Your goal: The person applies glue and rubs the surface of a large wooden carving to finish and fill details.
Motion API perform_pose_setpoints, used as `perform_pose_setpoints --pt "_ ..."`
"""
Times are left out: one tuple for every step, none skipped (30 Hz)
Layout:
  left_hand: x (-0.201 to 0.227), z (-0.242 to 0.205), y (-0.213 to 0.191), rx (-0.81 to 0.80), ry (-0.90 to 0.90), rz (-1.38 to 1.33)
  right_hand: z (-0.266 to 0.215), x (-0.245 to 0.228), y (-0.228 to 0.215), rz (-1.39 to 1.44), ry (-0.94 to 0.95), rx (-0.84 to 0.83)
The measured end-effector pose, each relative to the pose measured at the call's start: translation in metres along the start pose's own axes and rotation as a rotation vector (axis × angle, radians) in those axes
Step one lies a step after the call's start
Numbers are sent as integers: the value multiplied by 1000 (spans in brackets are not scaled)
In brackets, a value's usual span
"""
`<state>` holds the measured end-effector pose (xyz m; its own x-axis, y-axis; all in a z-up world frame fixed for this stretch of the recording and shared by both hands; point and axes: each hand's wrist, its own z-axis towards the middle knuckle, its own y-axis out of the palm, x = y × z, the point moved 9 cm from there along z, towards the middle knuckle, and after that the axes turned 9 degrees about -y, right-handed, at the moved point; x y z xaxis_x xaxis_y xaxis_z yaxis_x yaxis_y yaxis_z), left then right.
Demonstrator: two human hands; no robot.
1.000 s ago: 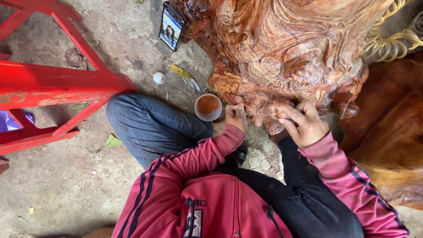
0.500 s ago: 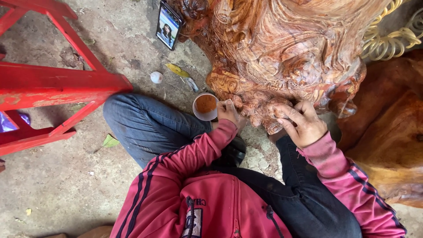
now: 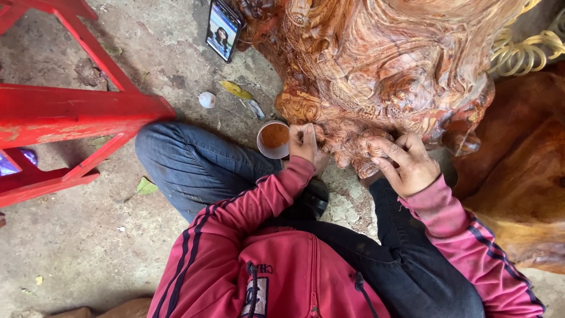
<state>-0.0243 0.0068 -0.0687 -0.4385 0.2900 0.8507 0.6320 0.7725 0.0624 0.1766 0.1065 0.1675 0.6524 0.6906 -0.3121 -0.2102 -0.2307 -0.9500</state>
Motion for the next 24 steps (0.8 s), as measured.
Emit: perform_pose_setpoints --pt "-6 3 -1 23 19 -15 0 -2 -2 6 -3 7" --pt "-10 7 0 46 41 -33 2 -4 -5 9 -7 15" --pt "-5 -8 1 43 39 -35 -1 -4 -6 6 -5 14" --pt "3 -20 3 17 35 -56 0 -5 -6 7 -1 14" --pt "10 -31 4 -10 32 -77 0 -6 -6 9 2 14" --pt "1 -24 4 -8 31 -78 1 -6 -7 9 0 12" --pt "-9 -16 1 28 19 -91 2 -7 -6 15 0 11" --pt "-21 -10 0 62 4 -105 2 -7 -7 19 1 8" --pt "-22 -1 0 63 0 -107 0 -6 -6 16 1 4" --pt "-22 10 -2 83 12 -123 1 -6 -6 23 -1 15" --pt "-20 20 -4 103 25 -139 1 -6 -6 29 -3 26" --pt "-24 7 -4 107 30 -142 2 -5 -6 29 -10 29" --pt "-28 -6 0 62 27 -136 2 -4 -6 35 -13 25" --pt "-33 -19 3 14 21 -123 0 -3 -4 44 -9 21" --pt "-23 -14 3 15 23 -121 2 -3 -3 48 -10 23" --pt "-11 -13 4 28 71 -90 1 -3 -3 46 -8 23" --pt "1 -12 4 40 118 -58 0 -2 -2 44 -6 22" --pt "9 -17 4 38 113 -60 -1 -2 -3 41 -2 18" --pt "19 -22 2 46 120 -60 -2 -4 -5 45 -1 23" --pt "31 -23 -1 60 136 -61 2 -6 -6 52 -8 34" --pt "20 -30 0 63 139 -64 1 -5 -7 51 -13 35" --pt "9 -35 2 24 134 -90 2 -5 -6 52 -18 37" --pt "-3 -39 5 -15 130 -116 2 -5 -6 54 -24 40" --pt "-15 -27 6 -15 130 -115 2 -5 -5 54 -23 40"
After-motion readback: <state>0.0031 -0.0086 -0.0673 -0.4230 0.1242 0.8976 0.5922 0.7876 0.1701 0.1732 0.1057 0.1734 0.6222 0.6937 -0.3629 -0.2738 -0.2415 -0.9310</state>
